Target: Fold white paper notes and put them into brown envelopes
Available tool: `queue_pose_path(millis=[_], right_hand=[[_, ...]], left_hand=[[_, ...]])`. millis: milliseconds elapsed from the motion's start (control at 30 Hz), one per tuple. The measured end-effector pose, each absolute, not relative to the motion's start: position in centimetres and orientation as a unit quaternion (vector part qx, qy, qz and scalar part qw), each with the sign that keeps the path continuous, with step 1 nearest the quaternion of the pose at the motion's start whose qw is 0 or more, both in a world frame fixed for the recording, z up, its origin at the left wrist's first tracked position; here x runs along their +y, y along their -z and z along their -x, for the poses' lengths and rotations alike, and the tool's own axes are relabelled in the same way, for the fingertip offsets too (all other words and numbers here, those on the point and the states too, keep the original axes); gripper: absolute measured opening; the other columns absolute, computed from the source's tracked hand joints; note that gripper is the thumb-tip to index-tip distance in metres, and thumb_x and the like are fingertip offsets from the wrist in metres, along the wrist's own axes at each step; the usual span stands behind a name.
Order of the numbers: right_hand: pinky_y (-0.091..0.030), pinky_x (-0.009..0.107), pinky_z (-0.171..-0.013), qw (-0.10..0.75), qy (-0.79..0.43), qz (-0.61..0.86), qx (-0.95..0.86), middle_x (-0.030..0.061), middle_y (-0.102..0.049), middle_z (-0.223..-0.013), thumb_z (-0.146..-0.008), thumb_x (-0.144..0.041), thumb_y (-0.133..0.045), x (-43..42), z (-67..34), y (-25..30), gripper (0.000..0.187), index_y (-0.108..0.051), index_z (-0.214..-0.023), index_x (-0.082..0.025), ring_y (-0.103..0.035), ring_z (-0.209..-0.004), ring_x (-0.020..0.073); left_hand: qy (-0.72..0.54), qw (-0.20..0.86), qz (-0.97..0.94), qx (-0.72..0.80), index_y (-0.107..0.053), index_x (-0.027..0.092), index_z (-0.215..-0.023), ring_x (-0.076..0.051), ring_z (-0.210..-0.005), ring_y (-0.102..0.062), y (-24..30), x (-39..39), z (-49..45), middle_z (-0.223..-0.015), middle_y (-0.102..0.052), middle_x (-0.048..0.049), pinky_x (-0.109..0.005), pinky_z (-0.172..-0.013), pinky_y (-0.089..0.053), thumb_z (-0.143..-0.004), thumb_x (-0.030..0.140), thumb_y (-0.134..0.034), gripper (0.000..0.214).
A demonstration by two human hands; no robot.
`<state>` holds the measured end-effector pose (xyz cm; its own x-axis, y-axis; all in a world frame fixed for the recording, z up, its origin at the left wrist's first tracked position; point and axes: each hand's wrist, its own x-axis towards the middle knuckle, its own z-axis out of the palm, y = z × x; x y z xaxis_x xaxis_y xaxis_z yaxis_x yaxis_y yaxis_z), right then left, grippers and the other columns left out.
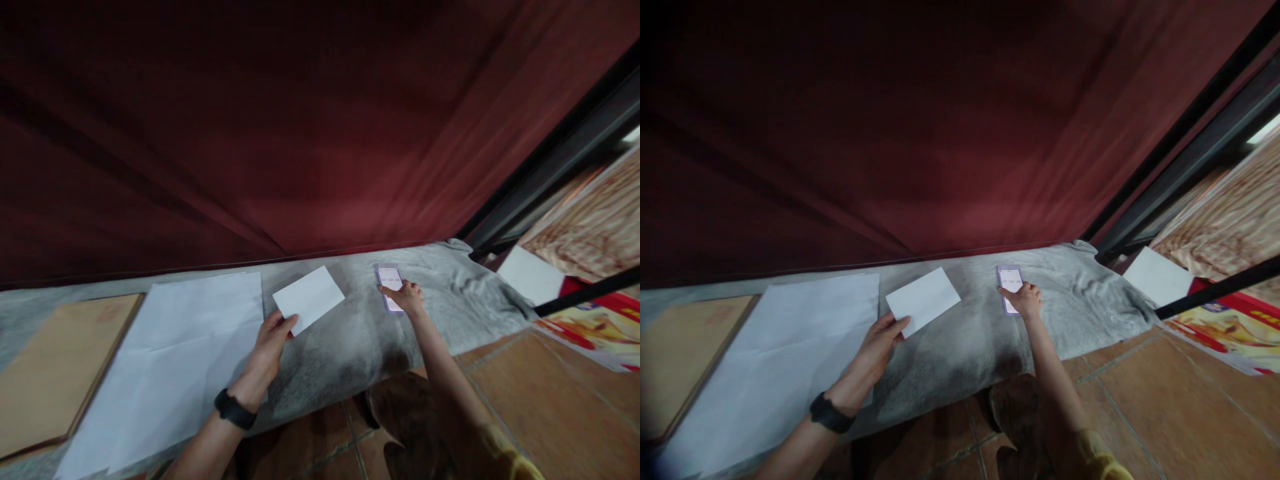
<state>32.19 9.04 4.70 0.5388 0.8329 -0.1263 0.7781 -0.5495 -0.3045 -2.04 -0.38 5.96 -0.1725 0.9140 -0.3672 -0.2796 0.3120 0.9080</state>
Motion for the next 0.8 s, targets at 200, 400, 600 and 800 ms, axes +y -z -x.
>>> queue_pose_path(millis=[200,400,600,800], right_hand=[[-0.035,0.052,-0.108,0.114,-0.132,0.872,-0.457,0.0223,-0.046,-0.140,-0.068,-0.070,-0.072,9.15,-32.27,-4.71,0.093,-0.047,-0.140,-0.015,-0.041,-0.136,0.0399],[-0.034,0.052,-0.109,0.117,-0.133,0.875,-0.451,0.0220,-0.047,-0.140,-0.071,-0.062,-0.073,9.19,-32.12,-4.78,0.088,-0.046,-0.140,-0.015,-0.041,-0.136,0.0392],[-0.035,0.053,-0.108,0.121,-0.127,0.875,-0.451,0.0220,-0.049,-0.137,-0.070,-0.062,-0.073,9.24,-32.14,-4.81,0.087,-0.047,-0.138,-0.014,-0.043,-0.134,0.0398],[-0.035,0.055,-0.109,0.126,-0.133,0.870,-0.457,0.0218,-0.047,-0.140,-0.071,-0.066,-0.070,9.06,-32.13,-4.78,0.086,-0.047,-0.138,-0.016,-0.042,-0.135,0.0407]], left_hand=[[-0.513,0.574,-0.289,0.570,-0.074,0.017,-0.095,-0.018,-0.075,-0.063,-5.53,-0.27,2.19,-0.089,-0.074,-0.0062,-0.027,-0.063,-0.042,-0.056,0.043,-0.085,0.048],[-0.510,0.578,-0.287,0.569,-0.074,0.016,-0.098,-0.018,-0.075,-0.063,-5.12,-0.19,2.25,-0.090,-0.074,-0.0070,-0.027,-0.064,-0.043,-0.057,0.043,-0.085,0.050],[-0.506,0.579,-0.295,0.567,-0.074,0.016,-0.097,-0.018,-0.075,-0.064,-5.27,-0.23,2.19,-0.088,-0.075,-0.0063,-0.027,-0.064,-0.043,-0.058,0.043,-0.084,0.049],[-0.509,0.581,-0.292,0.563,-0.074,0.017,-0.097,-0.018,-0.074,-0.065,-5.40,-0.28,2.09,-0.088,-0.075,-0.0064,-0.027,-0.063,-0.044,-0.057,0.043,-0.085,0.049]])
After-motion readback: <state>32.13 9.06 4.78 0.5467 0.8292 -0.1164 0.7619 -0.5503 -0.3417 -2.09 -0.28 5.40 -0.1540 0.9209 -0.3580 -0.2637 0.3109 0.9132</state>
